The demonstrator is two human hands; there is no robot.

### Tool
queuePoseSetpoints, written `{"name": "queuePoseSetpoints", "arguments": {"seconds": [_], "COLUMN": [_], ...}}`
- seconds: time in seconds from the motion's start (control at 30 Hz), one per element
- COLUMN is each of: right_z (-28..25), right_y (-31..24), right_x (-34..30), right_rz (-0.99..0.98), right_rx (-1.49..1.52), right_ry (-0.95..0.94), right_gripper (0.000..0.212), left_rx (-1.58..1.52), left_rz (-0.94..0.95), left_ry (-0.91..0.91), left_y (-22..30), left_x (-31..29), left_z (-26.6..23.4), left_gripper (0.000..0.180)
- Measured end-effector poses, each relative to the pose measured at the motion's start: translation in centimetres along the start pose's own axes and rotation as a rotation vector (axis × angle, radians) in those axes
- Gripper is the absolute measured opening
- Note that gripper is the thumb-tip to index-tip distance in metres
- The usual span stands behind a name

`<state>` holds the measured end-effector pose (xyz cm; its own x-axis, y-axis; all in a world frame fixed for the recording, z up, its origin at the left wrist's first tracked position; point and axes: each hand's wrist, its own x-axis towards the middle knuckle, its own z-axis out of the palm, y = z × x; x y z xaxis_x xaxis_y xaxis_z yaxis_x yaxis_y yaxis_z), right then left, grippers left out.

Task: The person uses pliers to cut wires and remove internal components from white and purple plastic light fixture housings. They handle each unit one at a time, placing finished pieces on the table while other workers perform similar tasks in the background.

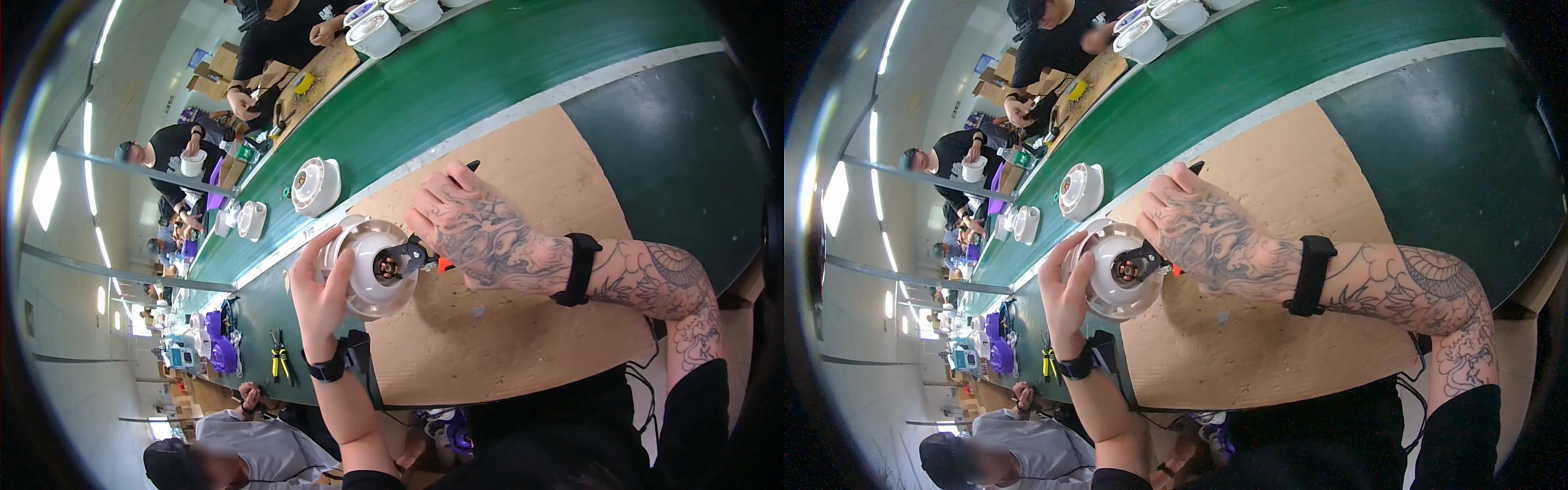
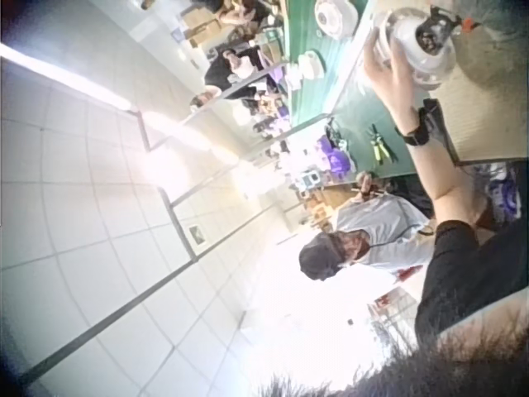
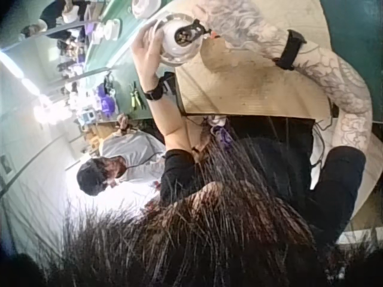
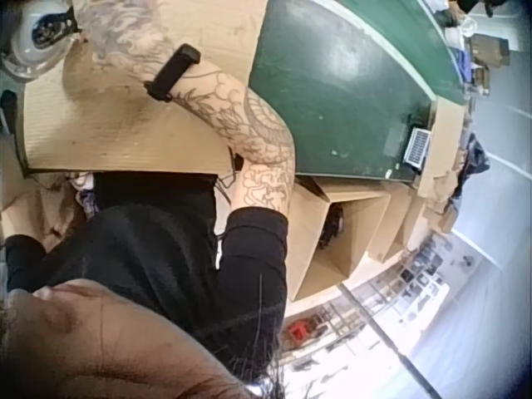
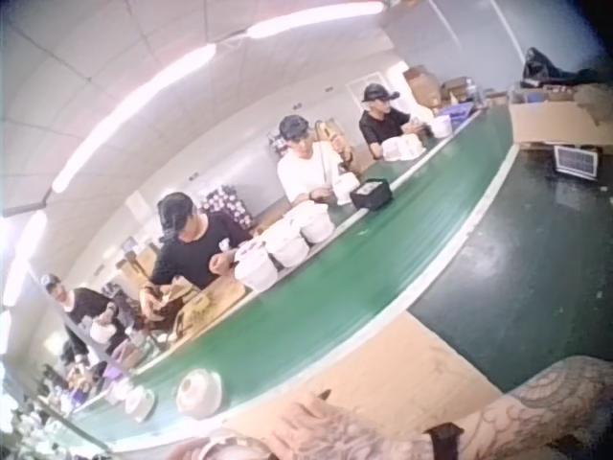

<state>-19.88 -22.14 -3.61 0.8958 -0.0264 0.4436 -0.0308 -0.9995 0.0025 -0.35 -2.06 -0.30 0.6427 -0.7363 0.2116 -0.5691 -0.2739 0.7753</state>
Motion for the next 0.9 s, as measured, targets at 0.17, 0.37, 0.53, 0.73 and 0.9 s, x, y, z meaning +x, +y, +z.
{"name": "queuePoseSetpoints", "arguments": {"seconds": [0.17,0.37,0.53,0.73,0.9], "right_z": [0.1,0.2,0.9,0.5,0.9], "right_y": [-0.2,-0.2,0.6,1.1,1.4], "right_x": [-0.4,-0.3,-0.7,0.0,-0.1], "right_rz": [0.050,0.077,0.101,0.130,0.128], "right_rx": [0.001,0.022,0.154,0.170,0.143], "right_ry": [0.013,-0.024,-0.047,-0.106,-0.086], "right_gripper": [0.057,0.054,0.053,0.055,0.055], "left_rx": [0.103,0.154,0.354,0.504,0.750], "left_rz": [-0.046,-0.102,-0.006,-0.089,0.054], "left_ry": [-0.020,-0.013,0.013,0.203,0.206], "left_y": [0.7,0.7,2.4,-11.1,-22.3], "left_x": [1.0,1.2,2.8,12.5,14.3], "left_z": [0.3,0.4,0.8,-6.0,-5.2], "left_gripper": [0.037,0.036,0.037,0.042,0.054]}}
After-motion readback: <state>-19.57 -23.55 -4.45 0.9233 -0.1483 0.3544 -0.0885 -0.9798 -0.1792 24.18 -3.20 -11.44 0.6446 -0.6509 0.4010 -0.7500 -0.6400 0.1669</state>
